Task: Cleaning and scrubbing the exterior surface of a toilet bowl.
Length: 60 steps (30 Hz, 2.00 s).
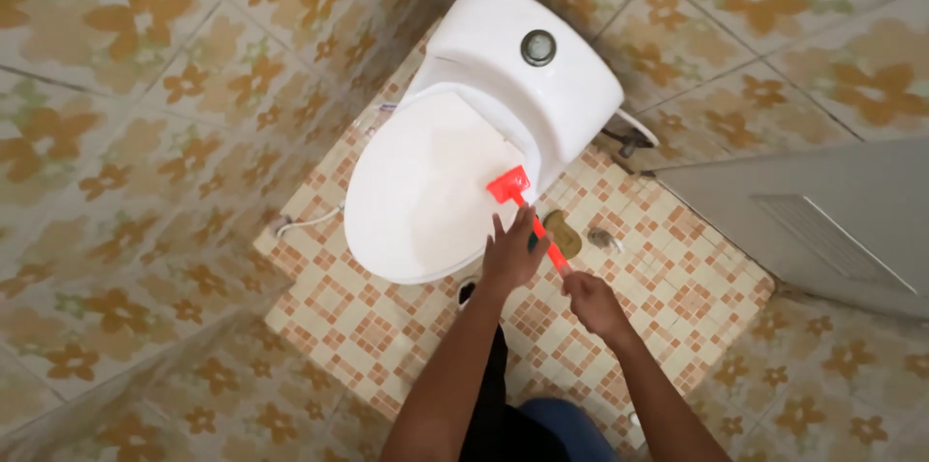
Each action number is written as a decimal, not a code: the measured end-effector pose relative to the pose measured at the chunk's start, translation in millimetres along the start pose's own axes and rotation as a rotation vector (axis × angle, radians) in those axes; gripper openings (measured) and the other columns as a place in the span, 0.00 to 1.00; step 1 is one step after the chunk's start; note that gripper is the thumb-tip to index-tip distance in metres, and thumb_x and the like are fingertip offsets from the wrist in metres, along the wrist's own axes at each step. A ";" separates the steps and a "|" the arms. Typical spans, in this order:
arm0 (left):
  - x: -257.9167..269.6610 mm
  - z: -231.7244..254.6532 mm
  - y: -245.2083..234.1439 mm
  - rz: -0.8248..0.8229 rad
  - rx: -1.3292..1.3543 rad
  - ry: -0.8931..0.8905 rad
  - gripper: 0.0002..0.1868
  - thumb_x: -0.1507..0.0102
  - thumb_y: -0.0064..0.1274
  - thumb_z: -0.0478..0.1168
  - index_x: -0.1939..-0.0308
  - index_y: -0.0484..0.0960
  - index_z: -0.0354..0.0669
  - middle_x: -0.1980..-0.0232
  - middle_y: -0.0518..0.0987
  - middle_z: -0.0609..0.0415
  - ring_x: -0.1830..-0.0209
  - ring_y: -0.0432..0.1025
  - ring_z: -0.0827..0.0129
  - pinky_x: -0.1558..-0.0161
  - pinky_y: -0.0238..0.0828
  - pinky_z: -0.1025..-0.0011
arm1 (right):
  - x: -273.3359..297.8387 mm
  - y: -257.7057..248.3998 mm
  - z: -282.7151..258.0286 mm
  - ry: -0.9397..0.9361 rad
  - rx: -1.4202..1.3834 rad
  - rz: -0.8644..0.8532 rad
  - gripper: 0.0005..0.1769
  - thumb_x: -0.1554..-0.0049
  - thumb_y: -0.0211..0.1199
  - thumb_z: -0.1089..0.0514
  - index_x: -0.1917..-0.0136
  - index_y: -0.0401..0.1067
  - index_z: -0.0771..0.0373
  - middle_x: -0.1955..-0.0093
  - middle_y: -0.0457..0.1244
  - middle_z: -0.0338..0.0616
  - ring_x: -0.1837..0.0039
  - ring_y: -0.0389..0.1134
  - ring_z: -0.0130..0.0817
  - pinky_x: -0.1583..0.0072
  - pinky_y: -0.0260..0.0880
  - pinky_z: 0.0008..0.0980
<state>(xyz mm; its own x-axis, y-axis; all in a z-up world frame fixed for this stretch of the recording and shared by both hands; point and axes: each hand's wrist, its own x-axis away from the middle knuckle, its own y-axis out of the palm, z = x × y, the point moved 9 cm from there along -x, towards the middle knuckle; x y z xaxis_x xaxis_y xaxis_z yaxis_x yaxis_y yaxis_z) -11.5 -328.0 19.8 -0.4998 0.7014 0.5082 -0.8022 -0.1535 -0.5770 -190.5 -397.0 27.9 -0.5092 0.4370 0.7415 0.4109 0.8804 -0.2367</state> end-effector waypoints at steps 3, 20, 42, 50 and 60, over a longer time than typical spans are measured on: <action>36.8 23.1 6.9 0.100 -0.017 0.171 0.42 0.32 0.44 0.63 0.19 0.53 0.51 0.16 0.55 0.56 0.20 0.43 0.27 0.27 0.51 0.40 | 46.8 -13.1 -5.0 -0.030 0.022 0.032 0.23 0.35 0.50 0.43 0.59 0.72 0.62 0.76 0.52 0.34 0.75 0.51 0.23 0.70 0.51 0.30; 268.5 214.1 -12.3 0.006 0.100 0.838 0.38 0.32 0.52 0.50 0.24 0.60 0.34 0.22 0.62 0.34 0.27 0.62 0.38 0.28 0.55 0.54 | 347.8 -84.7 -1.6 -0.357 0.037 0.495 0.13 0.42 0.66 0.52 0.50 0.75 0.62 0.63 0.68 0.40 0.60 0.66 0.24 0.56 0.70 0.31; 354.0 246.6 -95.0 -0.248 -0.268 1.192 0.35 0.33 0.56 0.45 0.23 0.61 0.44 0.19 0.60 0.44 0.20 0.47 0.32 0.25 0.46 0.39 | 488.6 -31.9 -48.2 -0.255 0.032 0.922 0.10 0.53 0.66 0.57 0.57 0.76 0.62 0.68 0.67 0.53 0.66 0.69 0.43 0.59 0.69 0.40; 305.8 207.1 -144.0 -0.296 -0.236 1.298 0.31 0.32 0.52 0.38 0.23 0.66 0.45 0.22 0.65 0.46 0.22 0.56 0.36 0.25 0.55 0.47 | 430.2 47.5 -96.1 -0.230 0.005 0.997 0.10 0.51 0.67 0.57 0.56 0.76 0.64 0.65 0.68 0.55 0.62 0.71 0.48 0.57 0.69 0.43; 233.3 97.6 -145.4 -0.120 -0.558 1.237 0.25 0.33 0.54 0.48 0.33 0.76 0.47 0.29 0.73 0.49 0.26 0.60 0.41 0.28 0.54 0.45 | 332.2 140.0 -138.8 -0.023 -0.123 0.976 0.21 0.43 0.65 0.47 0.41 0.73 0.61 0.61 0.69 0.59 0.58 0.73 0.56 0.56 0.71 0.49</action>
<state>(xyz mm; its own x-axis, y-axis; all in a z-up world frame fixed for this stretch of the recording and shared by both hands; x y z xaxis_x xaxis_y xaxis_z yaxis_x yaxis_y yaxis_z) -43.3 -210.0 284.7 0.4170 0.8953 -0.1569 -0.4343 0.0446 -0.8997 -197.2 -154.2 328.2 0.0820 0.9667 0.2424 0.7340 0.1060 -0.6708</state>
